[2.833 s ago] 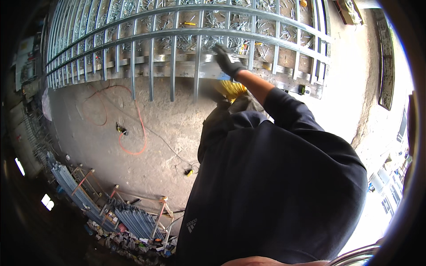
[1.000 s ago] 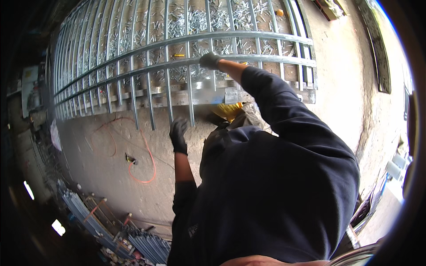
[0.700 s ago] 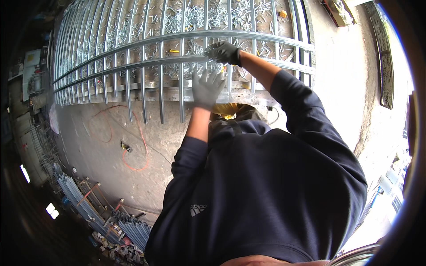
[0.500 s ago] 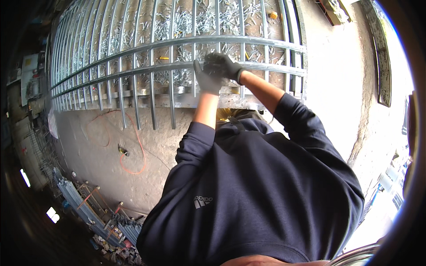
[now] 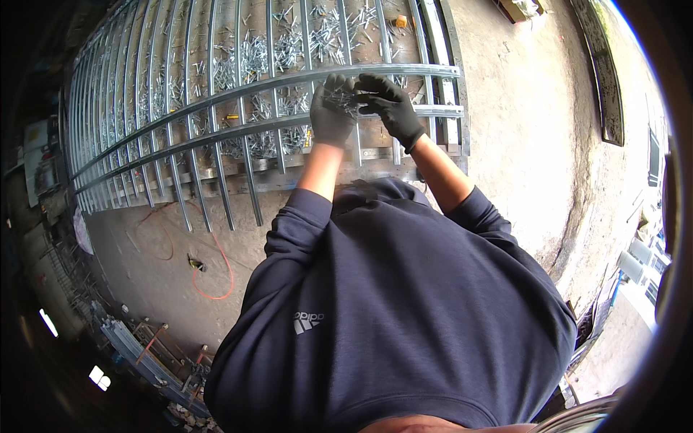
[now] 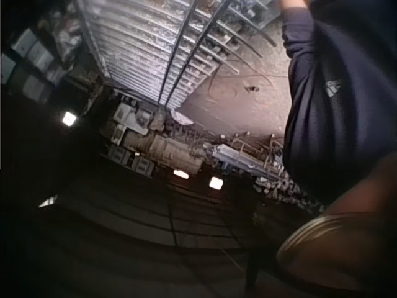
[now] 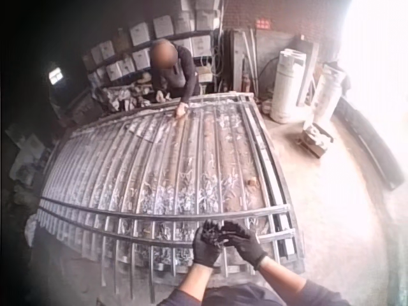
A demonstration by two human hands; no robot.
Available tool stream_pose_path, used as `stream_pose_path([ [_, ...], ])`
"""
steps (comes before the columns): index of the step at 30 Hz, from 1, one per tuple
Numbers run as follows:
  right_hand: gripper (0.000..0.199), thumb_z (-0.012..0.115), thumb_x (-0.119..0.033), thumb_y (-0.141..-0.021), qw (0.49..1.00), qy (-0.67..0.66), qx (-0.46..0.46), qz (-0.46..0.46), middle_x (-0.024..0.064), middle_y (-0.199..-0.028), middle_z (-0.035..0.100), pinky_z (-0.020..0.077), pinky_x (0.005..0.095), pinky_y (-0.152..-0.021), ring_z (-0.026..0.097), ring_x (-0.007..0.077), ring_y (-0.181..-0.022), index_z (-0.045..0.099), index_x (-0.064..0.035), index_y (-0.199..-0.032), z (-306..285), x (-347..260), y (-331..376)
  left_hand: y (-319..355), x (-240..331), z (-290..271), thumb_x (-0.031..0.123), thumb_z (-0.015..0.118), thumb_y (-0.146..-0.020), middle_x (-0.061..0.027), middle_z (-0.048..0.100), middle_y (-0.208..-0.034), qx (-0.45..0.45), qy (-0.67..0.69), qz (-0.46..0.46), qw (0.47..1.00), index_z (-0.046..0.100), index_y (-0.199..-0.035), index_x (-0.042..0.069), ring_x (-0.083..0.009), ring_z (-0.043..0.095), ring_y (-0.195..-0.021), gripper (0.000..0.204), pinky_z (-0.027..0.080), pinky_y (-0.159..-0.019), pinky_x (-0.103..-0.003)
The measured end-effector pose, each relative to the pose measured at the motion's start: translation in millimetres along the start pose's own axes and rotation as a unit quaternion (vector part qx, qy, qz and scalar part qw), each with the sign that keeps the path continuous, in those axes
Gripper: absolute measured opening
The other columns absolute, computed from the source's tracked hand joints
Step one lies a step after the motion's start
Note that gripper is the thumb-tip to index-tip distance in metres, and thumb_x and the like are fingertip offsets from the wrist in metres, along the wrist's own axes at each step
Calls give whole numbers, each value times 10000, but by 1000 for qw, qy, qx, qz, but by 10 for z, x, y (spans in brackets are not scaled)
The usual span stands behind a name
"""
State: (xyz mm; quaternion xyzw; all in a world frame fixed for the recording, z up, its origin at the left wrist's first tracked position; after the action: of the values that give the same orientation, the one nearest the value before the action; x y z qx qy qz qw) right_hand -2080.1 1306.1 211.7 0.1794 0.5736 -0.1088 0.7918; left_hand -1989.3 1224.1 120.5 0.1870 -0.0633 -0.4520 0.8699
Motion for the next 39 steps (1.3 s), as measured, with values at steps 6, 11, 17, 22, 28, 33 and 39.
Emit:
stream_pose_path([
  [6, 198, 672, -159, -861, 843, 503, 13, -192, 144, -961, 695, 555, 428, -701, 695, 338, -817, 720, -123, -1051, -21, -499, 91, 174, -507, 98, 321, 504, -1028, -102, 746, -1143, 0, -174, -130, 976, 700, -1189, 50, -245, 730, -1013, 372, 607, -889, -413],
  [11, 301, 544, -320, -951, 751, 638, -157, 63, 156, -1013, 730, 555, 446, -794, 712, 332, -958, 729, -89, -1009, -89, 271, 249, 565, -817, -488, 321, 536, -1008, -43, 755, -1081, 144, -187, -213, 948, 710, -1154, 123, -215, 728, -936, 301, 600, -847, -394],
  [17, 346, 546, -347, -982, 793, 505, -267, 210, 181, -1146, 694, 524, 435, -855, 678, 341, -1054, 705, -68, -1112, -182, 915, 890, 1068, -1024, -1033, 364, 524, -1019, -7, 757, -986, 213, -329, -275, 878, 694, -1091, 152, -167, 718, -814, 281, 541, -594, -287],
  [22, 234, 610, -232, -991, 921, 163, -105, 337, 150, -873, 729, 551, 346, -573, 725, 241, -718, 675, -16, -1049, -589, 1134, 1203, 1122, -1019, -1051, 398, 544, -1033, -8, 713, -859, 209, -421, -307, 828, 665, -1115, 108, -133, 659, -639, 325, 455, -477, -249],
  [28, 80, 670, -130, -972, 932, 20, 325, 159, 28, -860, 698, 512, 263, -643, 633, 89, -730, 670, -63, -928, -2307, 1164, 1101, 1154, -919, -1067, 492, 608, -996, 13, 571, -660, 166, -420, -341, 824, 636, -1013, 96, -60, 421, -413, 398, 246, -371, -207],
  [33, 49, 685, -77, -928, 935, 193, 297, 6, -3, -833, 627, 487, 261, -755, 564, 76, -796, 672, -31, -943, -2819, 1420, 884, 1244, -817, -1114, 475, 595, -1007, 21, 513, -603, 193, -424, -335, 819, 639, -942, 72, -63, 359, -381, 410, 237, -355, -216],
  [39, 83, 605, -108, -892, 778, 603, 176, -18, 135, -859, 684, 507, 412, -654, 669, 302, -781, 609, -61, -823, -2666, 1345, 667, 1299, -719, -1023, 422, 572, -1028, 12, 499, -592, 204, -382, -326, 840, 631, -924, 89, -87, 358, -365, 354, 266, -341, -232],
])
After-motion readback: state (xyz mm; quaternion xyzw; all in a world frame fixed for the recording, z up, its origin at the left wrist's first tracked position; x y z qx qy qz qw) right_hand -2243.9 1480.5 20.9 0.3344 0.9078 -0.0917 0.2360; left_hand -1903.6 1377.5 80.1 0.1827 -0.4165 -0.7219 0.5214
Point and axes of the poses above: each hand's wrist, its own y-axis away from the middle knuckle, its own z-axis out of the palm, x = y × z, the point moved 9 cm from there along -y, towards the middle knuckle
